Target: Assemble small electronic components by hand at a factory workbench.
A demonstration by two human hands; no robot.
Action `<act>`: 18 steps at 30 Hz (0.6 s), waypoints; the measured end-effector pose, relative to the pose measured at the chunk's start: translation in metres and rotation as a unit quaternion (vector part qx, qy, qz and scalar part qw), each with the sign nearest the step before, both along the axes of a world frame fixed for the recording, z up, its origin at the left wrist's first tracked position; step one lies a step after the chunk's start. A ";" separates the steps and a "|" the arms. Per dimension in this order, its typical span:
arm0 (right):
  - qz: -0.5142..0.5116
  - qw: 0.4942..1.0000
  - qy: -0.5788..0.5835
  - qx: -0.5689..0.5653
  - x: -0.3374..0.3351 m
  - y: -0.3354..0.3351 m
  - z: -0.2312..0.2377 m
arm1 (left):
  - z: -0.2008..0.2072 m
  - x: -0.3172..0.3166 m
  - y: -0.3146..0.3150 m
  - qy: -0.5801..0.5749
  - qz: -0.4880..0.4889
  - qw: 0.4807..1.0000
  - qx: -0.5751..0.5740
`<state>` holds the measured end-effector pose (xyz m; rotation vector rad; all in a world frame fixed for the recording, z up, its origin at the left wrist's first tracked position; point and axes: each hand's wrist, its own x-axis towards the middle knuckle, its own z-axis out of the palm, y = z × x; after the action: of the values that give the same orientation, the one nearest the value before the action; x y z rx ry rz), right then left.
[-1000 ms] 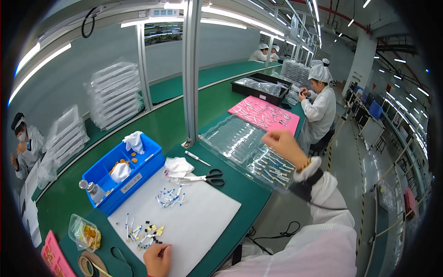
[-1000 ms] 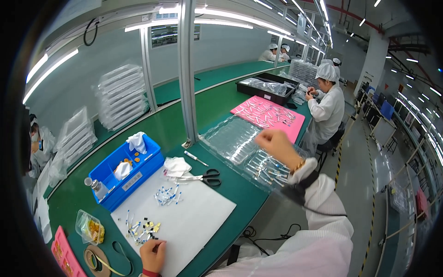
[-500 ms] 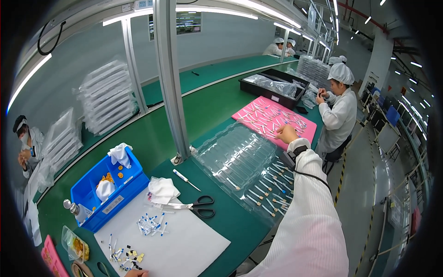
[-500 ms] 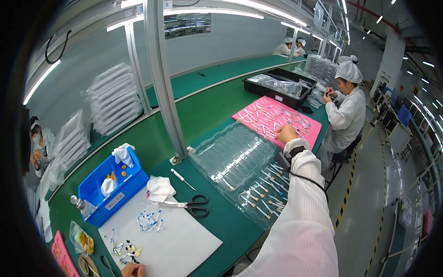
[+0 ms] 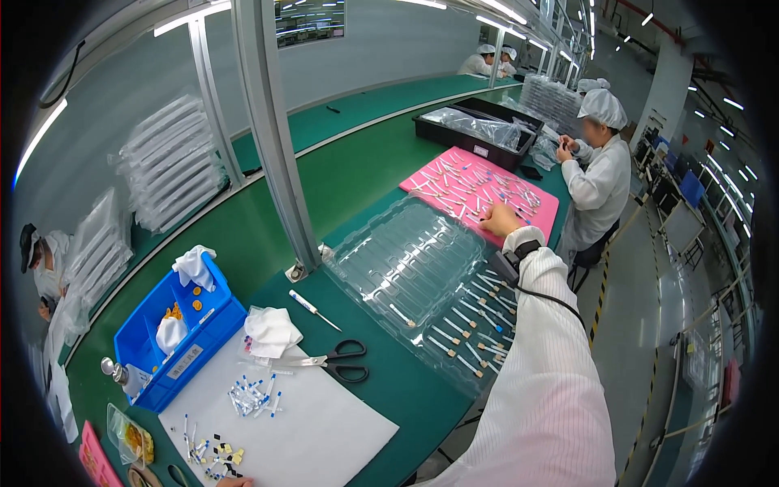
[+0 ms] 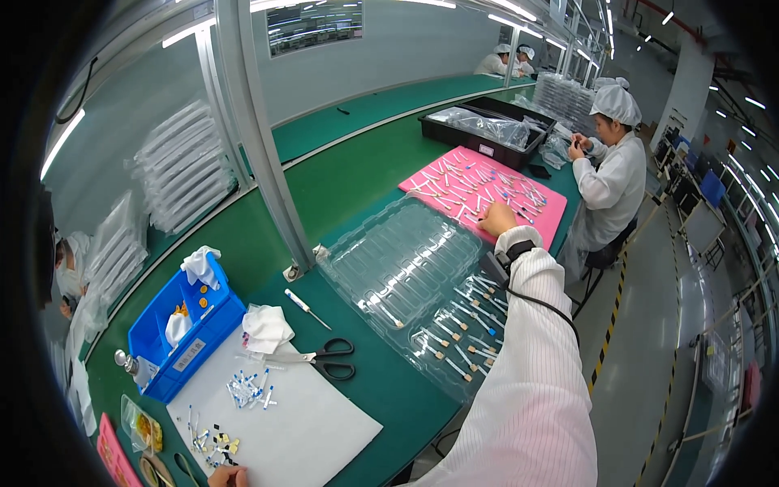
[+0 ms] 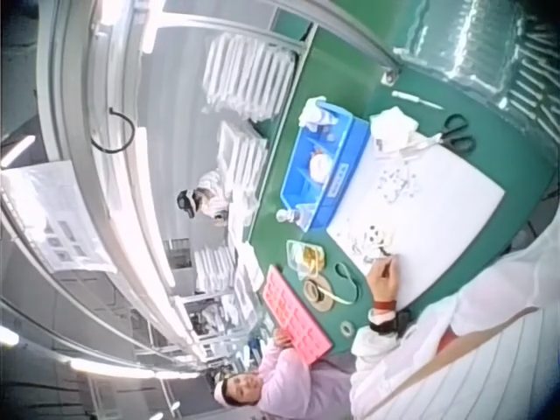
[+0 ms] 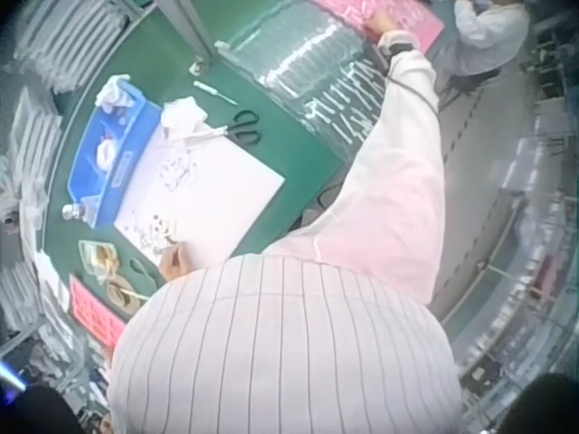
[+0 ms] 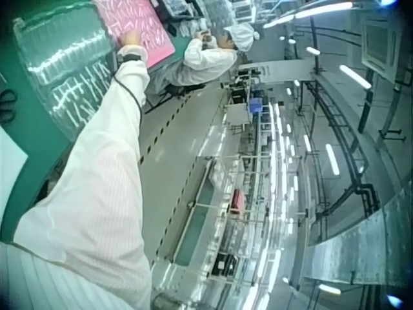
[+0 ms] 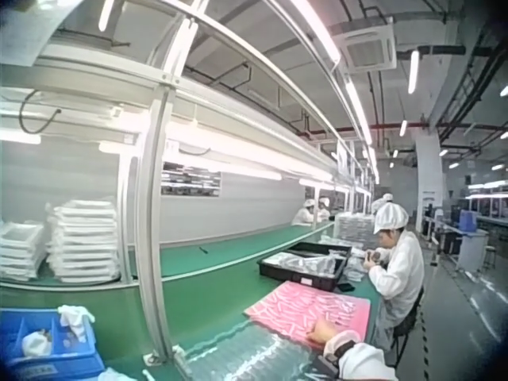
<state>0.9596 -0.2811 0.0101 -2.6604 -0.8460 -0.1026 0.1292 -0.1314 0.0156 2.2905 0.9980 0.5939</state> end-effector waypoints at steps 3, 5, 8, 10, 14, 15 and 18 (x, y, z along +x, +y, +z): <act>0.009 1.000 -0.018 0.010 0.000 -0.001 -0.001 | 0.008 0.003 -0.002 0.013 -0.003 1.000 0.000; -0.022 0.999 -0.010 0.023 0.000 -0.007 -0.002 | 0.012 0.008 -0.001 0.017 -0.004 1.000 -0.003; -0.011 0.998 -0.001 0.057 -0.006 -0.010 0.000 | 0.018 0.008 -0.001 0.042 -0.006 0.999 -0.006; -0.027 0.998 0.019 0.057 -0.011 -0.011 0.008 | 0.020 0.010 -0.001 0.048 -0.008 0.999 -0.010; 0.018 0.945 0.207 0.253 -0.049 0.008 0.030 | 0.022 0.005 -0.005 0.028 -0.004 1.000 0.008; 0.056 0.942 0.249 0.218 -0.058 0.008 0.037 | 0.020 0.004 -0.004 0.023 -0.004 1.000 -0.001; 0.079 0.947 0.276 0.141 -0.064 0.007 0.035 | 0.016 0.005 -0.004 0.009 -0.003 1.000 -0.016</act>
<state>0.8960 -0.2743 0.0453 -2.1694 -0.7749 0.5014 0.1338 -0.1355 0.0311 2.2735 1.0028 0.5510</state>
